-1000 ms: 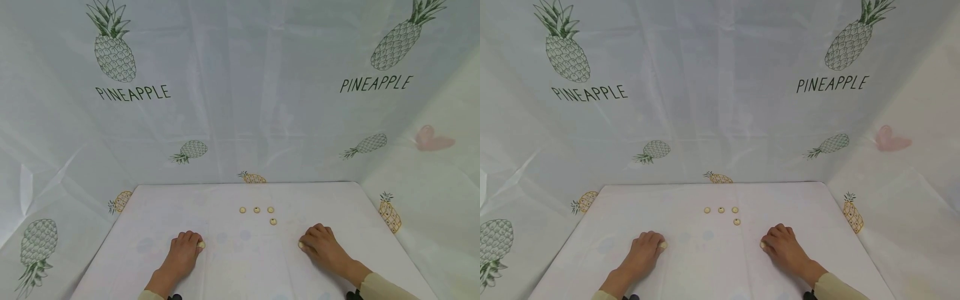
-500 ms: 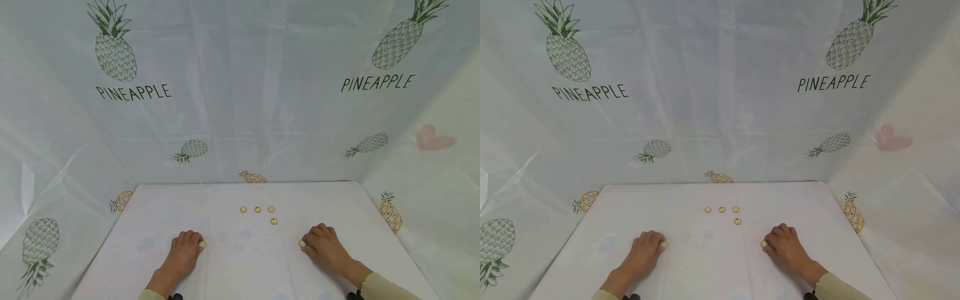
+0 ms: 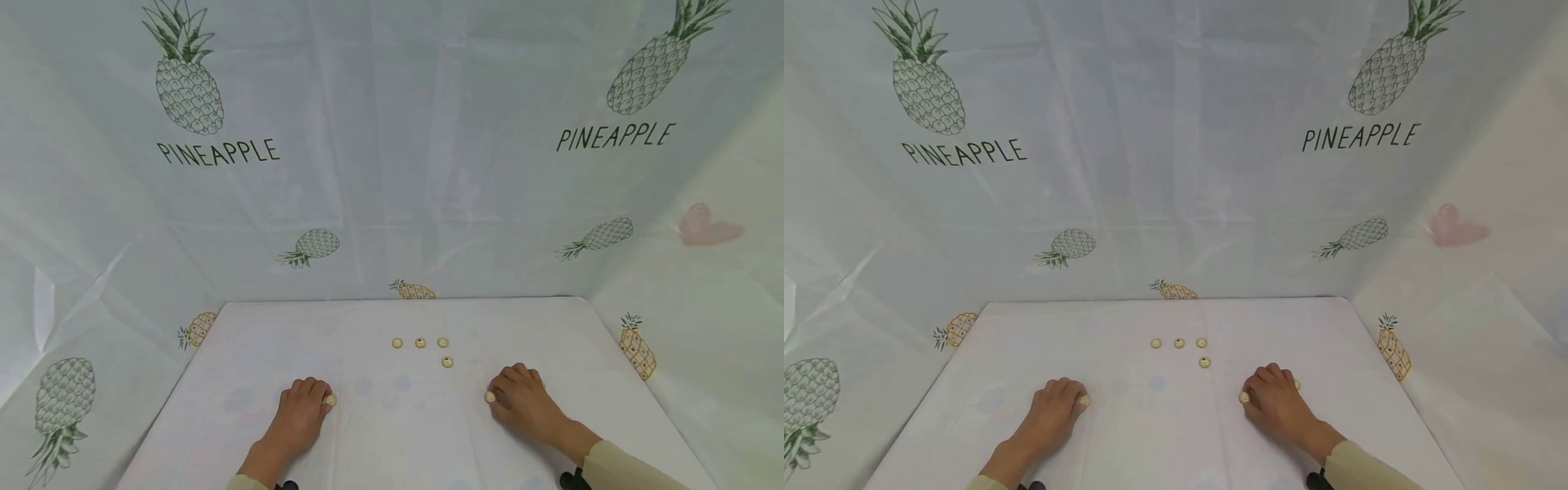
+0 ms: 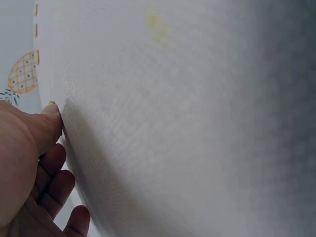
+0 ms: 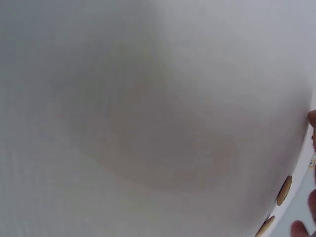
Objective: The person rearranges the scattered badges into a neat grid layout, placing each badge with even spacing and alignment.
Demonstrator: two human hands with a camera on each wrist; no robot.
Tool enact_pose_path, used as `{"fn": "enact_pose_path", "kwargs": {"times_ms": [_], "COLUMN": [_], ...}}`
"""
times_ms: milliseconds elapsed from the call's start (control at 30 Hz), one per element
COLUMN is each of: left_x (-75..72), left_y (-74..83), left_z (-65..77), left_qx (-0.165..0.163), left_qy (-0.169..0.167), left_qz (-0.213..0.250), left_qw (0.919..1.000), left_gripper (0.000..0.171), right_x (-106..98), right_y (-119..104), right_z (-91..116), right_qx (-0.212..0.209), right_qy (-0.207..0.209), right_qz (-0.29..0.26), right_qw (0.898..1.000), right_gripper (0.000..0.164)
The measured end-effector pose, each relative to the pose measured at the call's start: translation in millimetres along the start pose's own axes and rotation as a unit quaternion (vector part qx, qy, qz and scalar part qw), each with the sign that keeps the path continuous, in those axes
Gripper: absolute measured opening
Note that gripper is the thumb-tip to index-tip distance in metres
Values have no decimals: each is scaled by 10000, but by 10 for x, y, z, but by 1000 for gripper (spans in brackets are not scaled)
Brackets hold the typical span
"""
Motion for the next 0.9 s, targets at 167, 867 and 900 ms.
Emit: {"fn": "enact_pose_path", "kwargs": {"times_ms": [167, 867, 900], "left_x": [17, 6, 14], "left_y": [-18, -7, -9], "left_z": [2, -8, -10], "left_qx": [-10, 13, 5], "left_qy": [-30, 67, 63], "left_qz": [-28, 42, 40], "left_qw": [10000, 10000, 10000], "left_gripper": [20, 18, 18], "right_x": [-1, -12, -8], "right_y": [-62, -121, -122], "right_z": [-35, -282, -301], "right_qx": [-943, -1520, -1497], "right_qy": [613, 912, 897], "right_qz": [670, 899, 892], "right_qw": [9914, 9800, 9806], "right_gripper": [20, 20, 21]}}
Point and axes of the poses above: each hand's wrist, its own z-axis away from the middle knuckle, its own x-axis out of the palm, y = z × x, the point moved 6 cm from there along -z, towards the middle knuckle, and after that the axes turned 11 degrees about -x, right-handed, at the moved point
